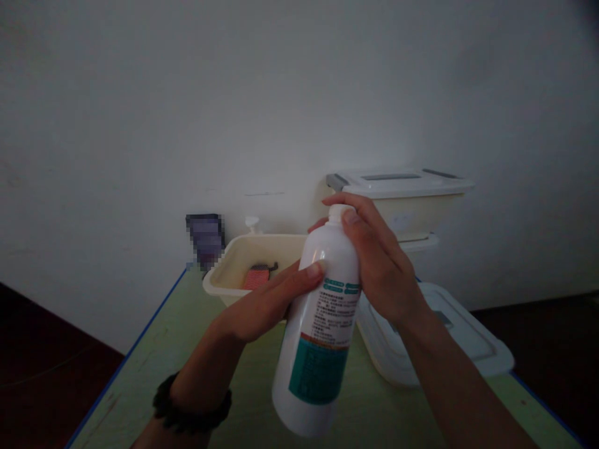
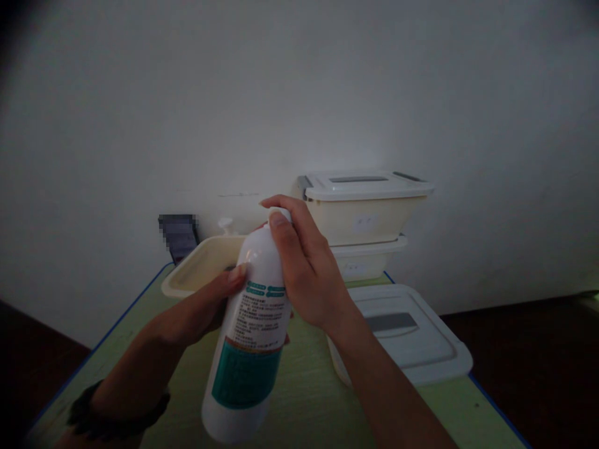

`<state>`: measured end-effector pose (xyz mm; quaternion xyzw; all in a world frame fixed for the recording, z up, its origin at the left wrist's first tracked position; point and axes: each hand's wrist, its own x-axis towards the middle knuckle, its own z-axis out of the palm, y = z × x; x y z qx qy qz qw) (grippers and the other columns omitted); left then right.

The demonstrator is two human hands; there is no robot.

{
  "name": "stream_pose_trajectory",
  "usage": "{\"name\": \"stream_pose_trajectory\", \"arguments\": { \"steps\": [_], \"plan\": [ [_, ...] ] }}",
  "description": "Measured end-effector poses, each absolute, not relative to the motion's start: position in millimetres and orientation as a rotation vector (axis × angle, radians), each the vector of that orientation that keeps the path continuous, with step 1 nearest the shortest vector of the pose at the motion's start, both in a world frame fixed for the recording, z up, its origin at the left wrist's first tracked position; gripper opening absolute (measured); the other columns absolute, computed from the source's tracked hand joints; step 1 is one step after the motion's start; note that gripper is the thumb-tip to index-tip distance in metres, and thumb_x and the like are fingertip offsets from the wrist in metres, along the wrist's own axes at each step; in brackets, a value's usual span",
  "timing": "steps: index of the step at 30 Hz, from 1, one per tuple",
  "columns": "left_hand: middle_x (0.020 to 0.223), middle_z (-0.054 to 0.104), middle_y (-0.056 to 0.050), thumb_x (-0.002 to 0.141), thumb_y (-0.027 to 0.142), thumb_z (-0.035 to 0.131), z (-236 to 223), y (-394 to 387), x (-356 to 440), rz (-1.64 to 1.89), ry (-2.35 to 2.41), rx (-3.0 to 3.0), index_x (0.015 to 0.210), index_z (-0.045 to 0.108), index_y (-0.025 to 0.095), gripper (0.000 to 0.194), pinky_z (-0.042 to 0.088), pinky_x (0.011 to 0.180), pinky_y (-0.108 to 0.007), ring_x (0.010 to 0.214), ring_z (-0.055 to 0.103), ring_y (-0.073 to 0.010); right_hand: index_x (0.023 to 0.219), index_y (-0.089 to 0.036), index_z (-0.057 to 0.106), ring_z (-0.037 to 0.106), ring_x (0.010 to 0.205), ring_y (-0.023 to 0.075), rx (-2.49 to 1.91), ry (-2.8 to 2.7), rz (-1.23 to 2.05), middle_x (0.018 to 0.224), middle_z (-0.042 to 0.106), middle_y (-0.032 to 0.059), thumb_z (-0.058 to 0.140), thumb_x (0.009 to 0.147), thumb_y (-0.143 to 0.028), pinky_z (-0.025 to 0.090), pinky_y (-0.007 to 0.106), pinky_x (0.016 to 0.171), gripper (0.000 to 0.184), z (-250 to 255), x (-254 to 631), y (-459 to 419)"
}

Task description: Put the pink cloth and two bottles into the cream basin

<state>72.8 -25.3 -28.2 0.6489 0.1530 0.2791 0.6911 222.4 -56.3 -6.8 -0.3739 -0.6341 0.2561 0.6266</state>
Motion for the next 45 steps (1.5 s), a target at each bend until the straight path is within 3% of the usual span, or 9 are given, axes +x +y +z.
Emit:
{"name": "stream_pose_trajectory", "arguments": {
  "steps": [9,15,45],
  "plan": [
    [0.108,0.066,-0.012,0.084,0.055,0.05,-28.1,-25.6,71.9,0.592,0.369,1.451,0.122,0.053,0.012,0.057,0.046,0.087,-0.036,0.103,0.06,-0.0254,0.108,-0.03,0.055,0.056,0.066,0.014,-0.861,-1.448,0.584,0.083,0.061,-0.0014,0.04,0.095,-0.04,0.045,0.026,0.055,0.022,-7.4,222.0,-56.3],
    [0.099,0.068,-0.011,0.085,0.055,0.048,-28.3,-25.2,72.5,0.589,0.341,1.451,0.119,0.054,0.011,0.056,0.046,0.088,-0.036,0.102,0.06,-0.0254,0.108,-0.031,0.055,0.057,0.066,0.0145,-0.873,-1.452,0.57,0.083,0.061,-0.0013,0.04,0.095,-0.04,0.045,0.027,0.054,0.022,-7.0,222.9,-56.3],
    [0.106,0.067,-0.012,0.084,0.055,0.05,-28.8,-24.4,71.7,0.609,0.362,1.463,0.121,0.053,0.012,0.057,0.048,0.085,-0.035,0.101,0.06,-0.0256,0.108,-0.031,0.055,0.058,0.066,0.0158,-0.9,-1.453,0.557,0.084,0.061,-0.0002,0.039,0.095,-0.041,0.046,0.028,0.053,0.023,-7.1,221.2,-56.9]
  ]
}}
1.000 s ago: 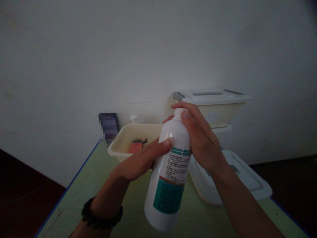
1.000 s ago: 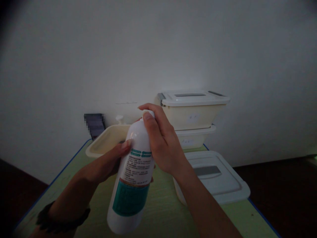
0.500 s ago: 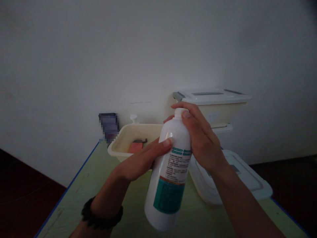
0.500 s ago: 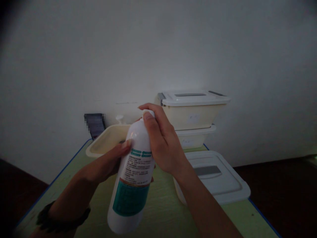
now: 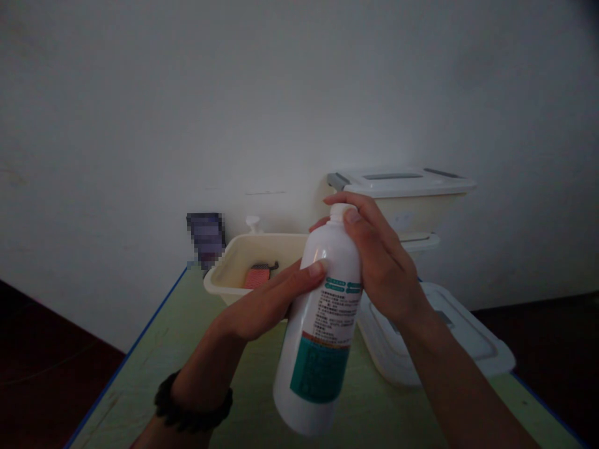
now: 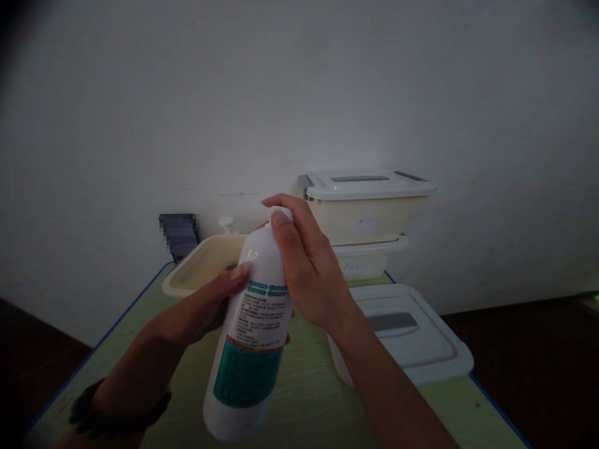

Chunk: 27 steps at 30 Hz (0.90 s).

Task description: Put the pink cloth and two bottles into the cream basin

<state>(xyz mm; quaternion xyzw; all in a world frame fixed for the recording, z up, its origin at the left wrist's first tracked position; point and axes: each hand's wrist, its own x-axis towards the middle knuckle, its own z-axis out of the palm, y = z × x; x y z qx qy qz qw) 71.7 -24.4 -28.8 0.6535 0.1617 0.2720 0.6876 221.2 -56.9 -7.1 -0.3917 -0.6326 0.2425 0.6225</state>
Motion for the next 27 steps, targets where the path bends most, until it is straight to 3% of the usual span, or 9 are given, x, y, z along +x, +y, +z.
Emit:
{"name": "stream_pose_trajectory", "arguments": {
  "steps": [27],
  "plan": [
    [0.113,0.064,-0.013,0.082,0.057,0.051,-29.4,-23.9,72.2,0.569,0.361,1.441,0.121,0.052,0.012,0.06,0.048,0.084,-0.036,0.101,0.06,-0.026,0.107,-0.032,0.054,0.058,0.066,0.0158,-0.891,-1.449,0.569,0.083,0.061,-0.0007,0.039,0.094,-0.042,0.046,0.028,0.052,0.022,-7.6,221.9,-56.5]
  ]
}}
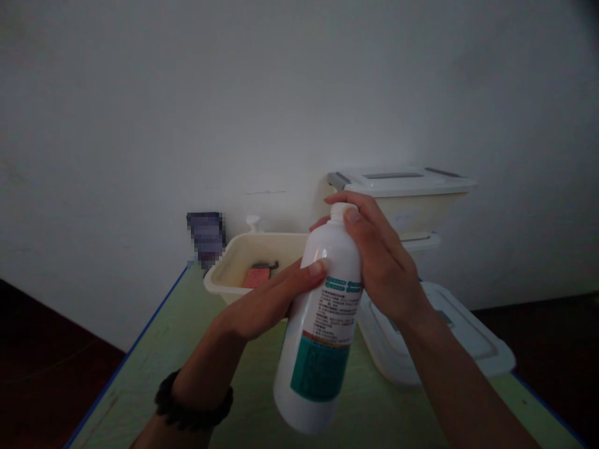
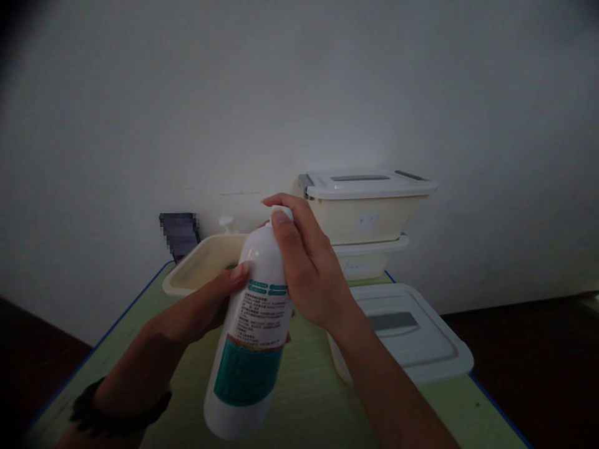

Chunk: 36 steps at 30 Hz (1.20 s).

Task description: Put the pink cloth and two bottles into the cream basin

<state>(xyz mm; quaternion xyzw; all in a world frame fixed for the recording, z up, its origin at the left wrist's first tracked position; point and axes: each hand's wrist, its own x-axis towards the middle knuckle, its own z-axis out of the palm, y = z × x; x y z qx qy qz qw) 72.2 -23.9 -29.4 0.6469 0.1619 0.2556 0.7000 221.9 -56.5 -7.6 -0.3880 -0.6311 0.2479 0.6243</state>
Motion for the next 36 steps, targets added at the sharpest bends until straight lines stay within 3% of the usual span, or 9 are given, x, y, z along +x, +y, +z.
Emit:
{"name": "stream_pose_trajectory", "arguments": {
  "steps": [11,18,36],
  "plan": [
    [0.105,0.066,-0.012,0.084,0.056,0.05,-29.9,-24.0,72.0,0.568,0.353,1.447,0.122,0.051,0.012,0.058,0.047,0.085,-0.036,0.102,0.059,-0.0256,0.107,-0.03,0.054,0.057,0.066,0.0146,-0.884,-1.45,0.573,0.085,0.06,-0.0003,0.04,0.094,-0.042,0.046,0.027,0.053,0.023,-7.2,221.9,-56.0],
    [0.114,0.063,-0.012,0.083,0.056,0.052,-29.6,-24.5,72.4,0.575,0.365,1.417,0.123,0.051,0.013,0.059,0.046,0.087,-0.037,0.103,0.059,-0.0262,0.107,-0.031,0.054,0.058,0.068,0.0162,-0.893,-1.459,0.549,0.084,0.06,-0.0008,0.039,0.095,-0.041,0.046,0.029,0.055,0.022,-7.6,221.7,-56.1],
    [0.111,0.064,-0.014,0.08,0.059,0.053,-31.5,-23.2,73.3,0.597,0.367,1.465,0.118,0.053,0.012,0.06,0.047,0.086,-0.038,0.103,0.059,-0.0283,0.108,-0.03,0.054,0.057,0.069,0.0153,-0.876,-1.47,0.542,0.084,0.06,-0.0011,0.039,0.095,-0.039,0.046,0.028,0.058,0.022,-6.6,221.7,-56.4]
  ]
}}
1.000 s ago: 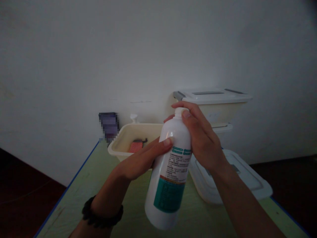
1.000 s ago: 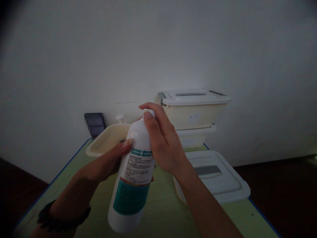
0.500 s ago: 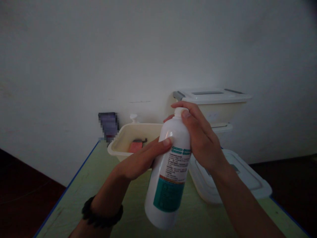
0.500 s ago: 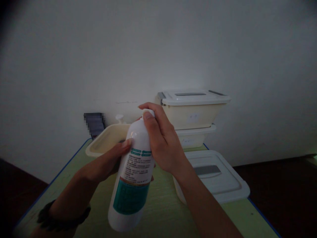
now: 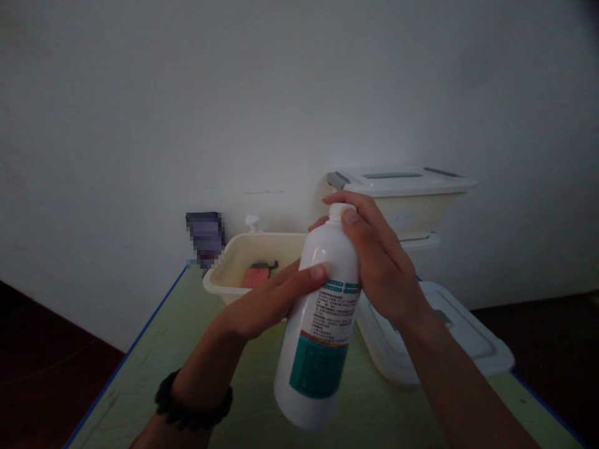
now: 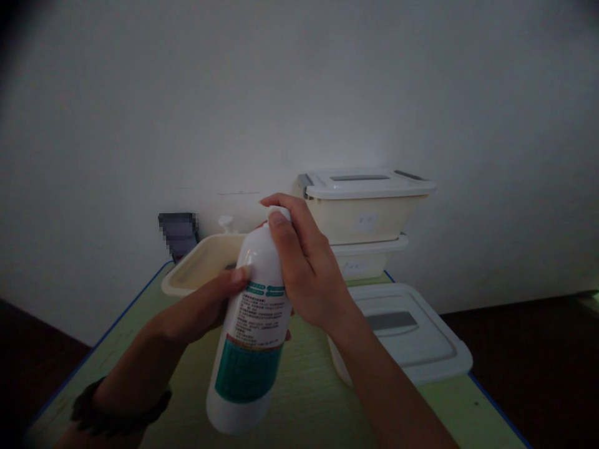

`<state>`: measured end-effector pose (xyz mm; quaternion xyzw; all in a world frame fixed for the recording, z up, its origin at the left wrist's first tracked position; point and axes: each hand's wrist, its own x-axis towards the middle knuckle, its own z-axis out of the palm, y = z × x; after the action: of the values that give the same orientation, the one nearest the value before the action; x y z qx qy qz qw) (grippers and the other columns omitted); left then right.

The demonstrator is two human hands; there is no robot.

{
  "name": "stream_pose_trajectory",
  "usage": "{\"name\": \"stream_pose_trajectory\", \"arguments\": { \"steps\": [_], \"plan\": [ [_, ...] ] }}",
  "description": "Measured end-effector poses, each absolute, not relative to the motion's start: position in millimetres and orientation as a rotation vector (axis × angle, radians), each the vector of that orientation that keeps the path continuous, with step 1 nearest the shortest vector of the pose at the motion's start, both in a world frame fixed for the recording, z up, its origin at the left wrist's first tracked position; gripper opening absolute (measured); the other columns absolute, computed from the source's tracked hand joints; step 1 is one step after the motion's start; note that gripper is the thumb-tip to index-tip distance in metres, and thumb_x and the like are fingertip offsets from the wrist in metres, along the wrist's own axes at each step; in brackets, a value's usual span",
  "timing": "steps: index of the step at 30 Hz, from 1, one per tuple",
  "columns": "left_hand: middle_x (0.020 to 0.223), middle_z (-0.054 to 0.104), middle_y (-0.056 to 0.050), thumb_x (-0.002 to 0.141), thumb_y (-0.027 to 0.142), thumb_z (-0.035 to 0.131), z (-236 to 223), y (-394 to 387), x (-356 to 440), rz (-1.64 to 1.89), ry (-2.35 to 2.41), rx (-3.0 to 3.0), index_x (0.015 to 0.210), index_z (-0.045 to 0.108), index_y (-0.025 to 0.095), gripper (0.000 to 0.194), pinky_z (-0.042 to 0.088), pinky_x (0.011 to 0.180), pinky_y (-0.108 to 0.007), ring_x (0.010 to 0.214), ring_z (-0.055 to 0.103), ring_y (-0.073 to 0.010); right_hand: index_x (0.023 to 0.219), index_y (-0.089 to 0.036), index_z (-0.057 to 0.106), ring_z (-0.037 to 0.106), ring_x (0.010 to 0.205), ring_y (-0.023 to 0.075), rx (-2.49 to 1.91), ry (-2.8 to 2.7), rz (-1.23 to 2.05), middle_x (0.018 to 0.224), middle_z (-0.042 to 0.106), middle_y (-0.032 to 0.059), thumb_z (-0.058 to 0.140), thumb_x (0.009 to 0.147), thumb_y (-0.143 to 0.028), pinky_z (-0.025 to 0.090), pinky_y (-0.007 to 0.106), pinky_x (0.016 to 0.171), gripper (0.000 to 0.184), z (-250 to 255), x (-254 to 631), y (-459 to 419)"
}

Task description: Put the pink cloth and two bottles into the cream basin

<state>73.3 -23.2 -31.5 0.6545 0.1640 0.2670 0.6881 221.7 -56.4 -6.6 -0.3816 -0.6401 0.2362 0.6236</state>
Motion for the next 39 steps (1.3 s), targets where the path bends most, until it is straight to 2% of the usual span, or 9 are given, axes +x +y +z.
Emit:
{"name": "stream_pose_trajectory", "arguments": {
  "steps": [4,8,13,17,21,24,29,35,39],
  "plan": [
    [0.107,0.065,-0.014,0.073,0.058,0.062,-28,-24,71,0.561,0.392,1.538,0.112,0.055,0.013,0.06,0.05,0.077,-0.036,0.099,0.06,-0.0287,0.11,-0.028,0.053,0.057,0.069,0.0143,-0.858,-1.486,0.575,0.087,0.061,-0.0007,0.039,0.096,-0.037,0.045,0.027,0.057,0.022,-7,220,-57],
    [0.097,0.066,-0.008,0.062,0.045,0.077,-22,-22,61,0.442,0.356,1.636,0.104,0.056,0.016,0.055,0.051,0.07,-0.032,0.086,0.062,-0.0239,0.113,-0.028,0.051,0.056,0.066,0.013,-0.817,-1.508,0.593,0.092,0.062,-0.0007,0.035,0.097,-0.037,0.044,0.026,0.054,0.024,-9,213,-61],
    [0.087,0.065,-0.004,0.06,0.036,0.078,-22,-20,52,0.44,0.359,1.738,0.097,0.06,0.019,0.044,0.051,0.074,-0.036,0.085,0.061,-0.0238,0.115,-0.029,0.052,0.058,0.078,0.0137,-0.803,-1.621,0.592,0.097,0.062,-0.0015,0.038,0.097,-0.036,0.047,0.027,0.066,0.024,-7,205,-68],
    [0.089,0.065,-0.007,0.063,0.041,0.075,-23,-24,61,0.612,0.398,1.74,0.101,0.061,0.018,0.046,0.052,0.07,-0.037,0.084,0.062,-0.0255,0.122,-0.036,0.048,0.059,0.078,0.0149,-0.903,-1.585,0.625,0.108,0.061,-0.0014,0.036,0.096,-0.045,0.048,0.028,0.062,0.03,-5,216,-65],
    [0.102,0.064,-0.009,0.067,0.033,0.074,-17,-30,69,0.834,0.306,1.585,0.115,0.056,0.02,0.053,0.052,0.073,-0.036,0.089,0.062,-0.0254,0.122,-0.03,0.052,0.056,0.103,0.0201,-1.004,-1.548,0.563,0.116,0.059,0.0031,0.033,0.094,-0.052,0.044,0.037,0.089,0.041,-4,230,-58],
    [0.096,0.067,-0.007,0.07,0.033,0.072,-12,-29,63,0.993,0.345,1.515,0.106,0.061,0.02,0.04,0.052,0.073,-0.034,0.086,0.064,-0.0227,0.117,-0.024,0.057,0.055,0.106,0.0196,-1.051,-1.573,0.499,0.111,0.061,0.0052,0.035,0.094,-0.051,0.042,0.036,0.093,0.042,-1,231,-55],
    [0.086,0.069,-0.006,0.067,0.039,0.073,-12,-21,44,1.149,0.487,1.463,0.092,0.065,0.016,0.034,0.053,0.068,-0.032,0.075,0.066,-0.0204,0.099,-0.023,0.059,0.057,0.084,0.0158,-1.138,-1.645,0.368,0.086,0.06,0.001,0.046,0.091,-0.046,0.046,0.029,0.076,0.028,3,232,-57],
    [0.082,0.071,-0.006,0.062,0.042,0.073,-9,-26,45,1.433,0.481,1.262,0.089,0.066,0.015,0.039,0.054,0.06,-0.03,0.071,0.068,-0.0218,0.096,-0.02,0.063,0.059,0.083,0.0194,-1.141,-1.972,0.853,0.084,0.063,0.0039,0.025,0.095,-0.051,0.046,0.035,0.081,0.049,1,233,-64],
    [0.074,0.072,-0.005,0.058,0.045,0.071,1,-34,52,1.564,0.391,1.042,0.08,0.067,0.014,0.039,0.054,0.052,-0.024,0.061,0.066,-0.0176,0.104,-0.022,0.065,0.06,0.09,0.0196,-0.883,-2.024,1.169,0.096,0.067,0.0043,0.028,0.095,-0.052,0.045,0.035,0.088,0.049,-2,219,-67]
  ]
}}
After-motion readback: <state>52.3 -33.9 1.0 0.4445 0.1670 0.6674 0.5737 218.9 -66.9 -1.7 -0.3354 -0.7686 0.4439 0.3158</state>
